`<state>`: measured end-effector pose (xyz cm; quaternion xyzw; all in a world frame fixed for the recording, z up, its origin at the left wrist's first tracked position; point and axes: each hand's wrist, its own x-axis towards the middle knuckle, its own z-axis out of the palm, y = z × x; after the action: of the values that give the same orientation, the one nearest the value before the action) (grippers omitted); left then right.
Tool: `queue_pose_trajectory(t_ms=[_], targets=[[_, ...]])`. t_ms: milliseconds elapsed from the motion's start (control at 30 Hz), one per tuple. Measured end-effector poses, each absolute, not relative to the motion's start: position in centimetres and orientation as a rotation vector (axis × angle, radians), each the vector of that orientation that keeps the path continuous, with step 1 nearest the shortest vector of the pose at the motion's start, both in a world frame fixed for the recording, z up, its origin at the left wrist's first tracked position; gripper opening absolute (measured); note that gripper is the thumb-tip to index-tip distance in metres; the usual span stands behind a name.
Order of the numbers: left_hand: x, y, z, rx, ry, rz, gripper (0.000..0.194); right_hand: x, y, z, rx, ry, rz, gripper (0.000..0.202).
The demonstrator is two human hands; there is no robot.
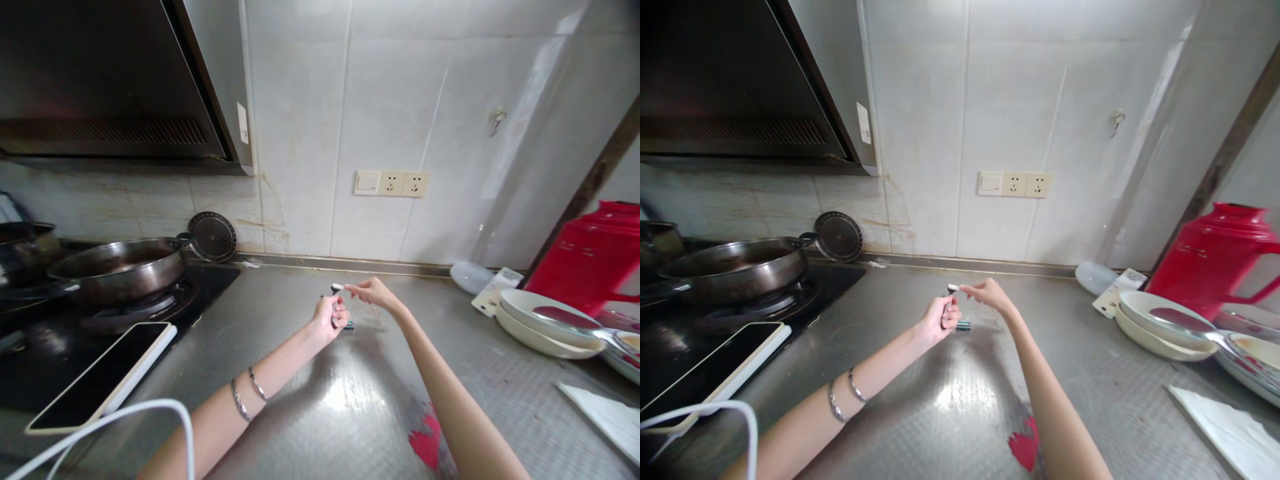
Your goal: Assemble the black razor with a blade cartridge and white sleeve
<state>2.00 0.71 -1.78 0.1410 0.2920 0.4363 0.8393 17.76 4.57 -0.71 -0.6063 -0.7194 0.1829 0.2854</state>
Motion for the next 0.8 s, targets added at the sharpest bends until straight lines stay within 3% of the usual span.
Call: queue_pose_trajectory(t_ms=[167,300,433,800], targets=[[2.03,0.49,-1.61,0.322,0.624,0.928,0.022,17.72,4.54,-0.75,-1.681,-1.842,0.278,0.057],[2.12,0.60,-1.77,0.349,0.631,0.926,0.022,17.86,4.48,-0.80,-1.551,-1.958,0.457,0.060],[2.13,0.80,-2.17,0.372,0.656,0.926,0.022,17.67,4.35,-0.61,-1.635,-1.884,0.270,0.058],[2.15,0.55,-2.09,0.426,0.642,0.948,0.017,17.82,4.16,-0.91,-1.556,-1.884,0.388,0.060]])
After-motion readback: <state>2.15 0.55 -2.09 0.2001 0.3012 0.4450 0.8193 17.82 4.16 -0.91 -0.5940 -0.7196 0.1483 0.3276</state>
